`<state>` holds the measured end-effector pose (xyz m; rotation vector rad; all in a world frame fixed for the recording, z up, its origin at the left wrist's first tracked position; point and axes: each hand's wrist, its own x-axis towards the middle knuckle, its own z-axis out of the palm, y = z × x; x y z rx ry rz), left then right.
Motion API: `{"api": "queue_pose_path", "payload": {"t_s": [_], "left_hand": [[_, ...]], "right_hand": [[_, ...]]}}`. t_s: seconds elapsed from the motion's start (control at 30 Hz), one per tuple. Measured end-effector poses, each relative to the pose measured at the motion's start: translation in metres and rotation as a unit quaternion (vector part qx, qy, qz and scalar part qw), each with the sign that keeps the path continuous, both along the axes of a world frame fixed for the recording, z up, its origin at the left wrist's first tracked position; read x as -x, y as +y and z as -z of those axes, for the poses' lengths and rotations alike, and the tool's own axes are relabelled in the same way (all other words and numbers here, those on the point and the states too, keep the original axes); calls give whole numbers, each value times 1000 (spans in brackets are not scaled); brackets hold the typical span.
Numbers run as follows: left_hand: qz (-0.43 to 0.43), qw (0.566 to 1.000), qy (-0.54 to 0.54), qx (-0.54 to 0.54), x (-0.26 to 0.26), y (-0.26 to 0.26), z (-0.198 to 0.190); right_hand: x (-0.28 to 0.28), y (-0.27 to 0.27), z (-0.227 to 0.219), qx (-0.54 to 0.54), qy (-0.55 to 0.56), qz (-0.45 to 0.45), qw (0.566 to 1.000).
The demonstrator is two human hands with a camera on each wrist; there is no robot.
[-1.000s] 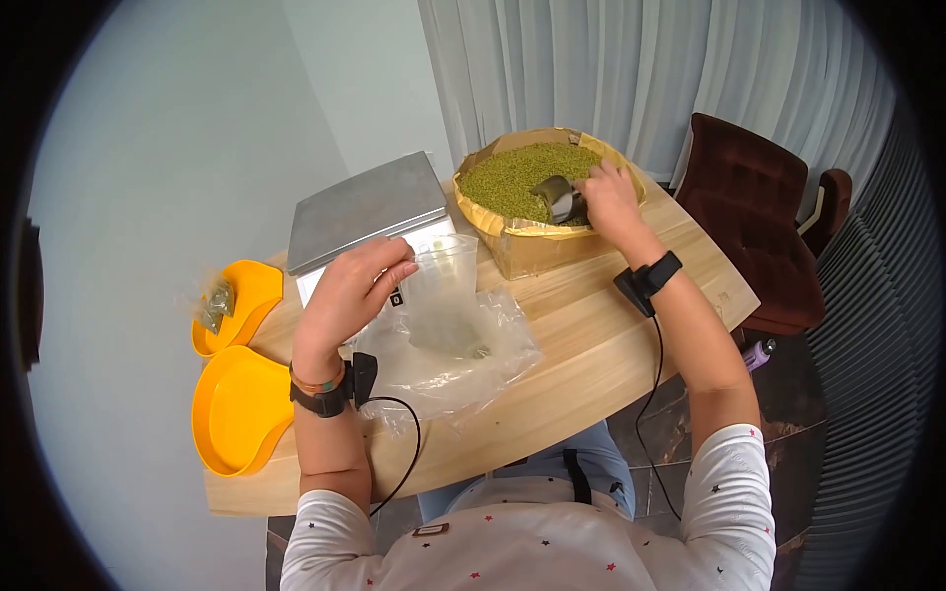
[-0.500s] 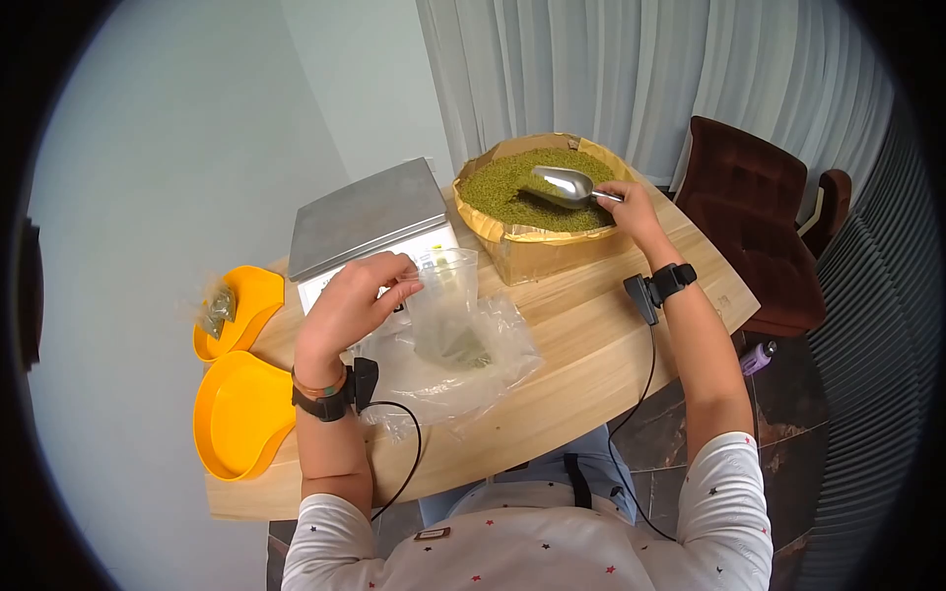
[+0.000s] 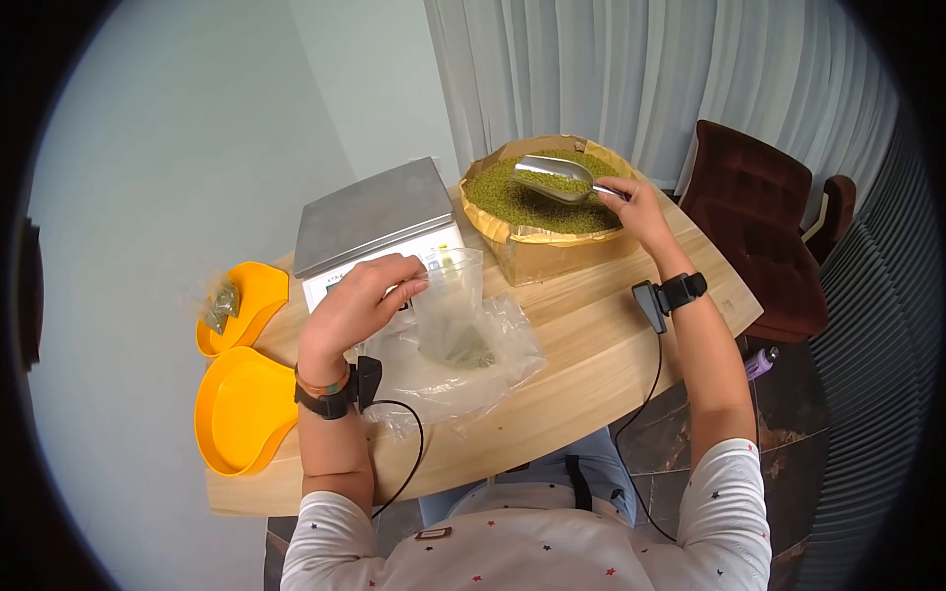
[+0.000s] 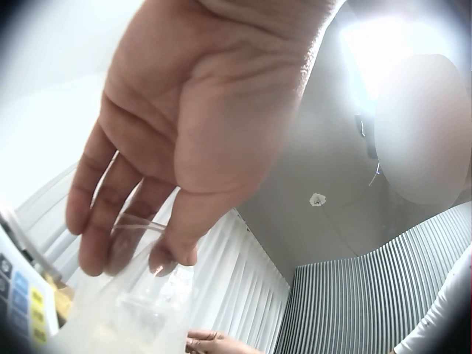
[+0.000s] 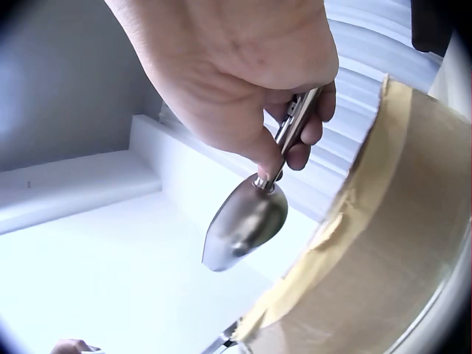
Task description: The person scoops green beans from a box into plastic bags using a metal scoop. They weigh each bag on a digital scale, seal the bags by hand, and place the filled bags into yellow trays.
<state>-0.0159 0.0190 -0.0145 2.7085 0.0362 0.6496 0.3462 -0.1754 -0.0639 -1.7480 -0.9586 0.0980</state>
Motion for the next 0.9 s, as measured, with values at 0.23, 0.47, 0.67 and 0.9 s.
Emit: {"api": "queue_pose_path", "payload": {"t_s": [0.23, 0.47, 0.67, 0.9], "left_hand": [[14, 1000, -9, -1, -1, -1, 0], [22, 1000, -15, -6, 0, -2, -1], [27, 999, -23, -1, 0, -1, 2], [26, 1000, -4, -7, 4, -2, -2]], "right_hand": [[52, -1, -57, 39, -95, -146, 984], [96, 10, -86, 86, -307, -190, 928], [139, 5, -101, 75, -510, -132, 847], [115, 3, -96, 48, -490, -59, 868]]}}
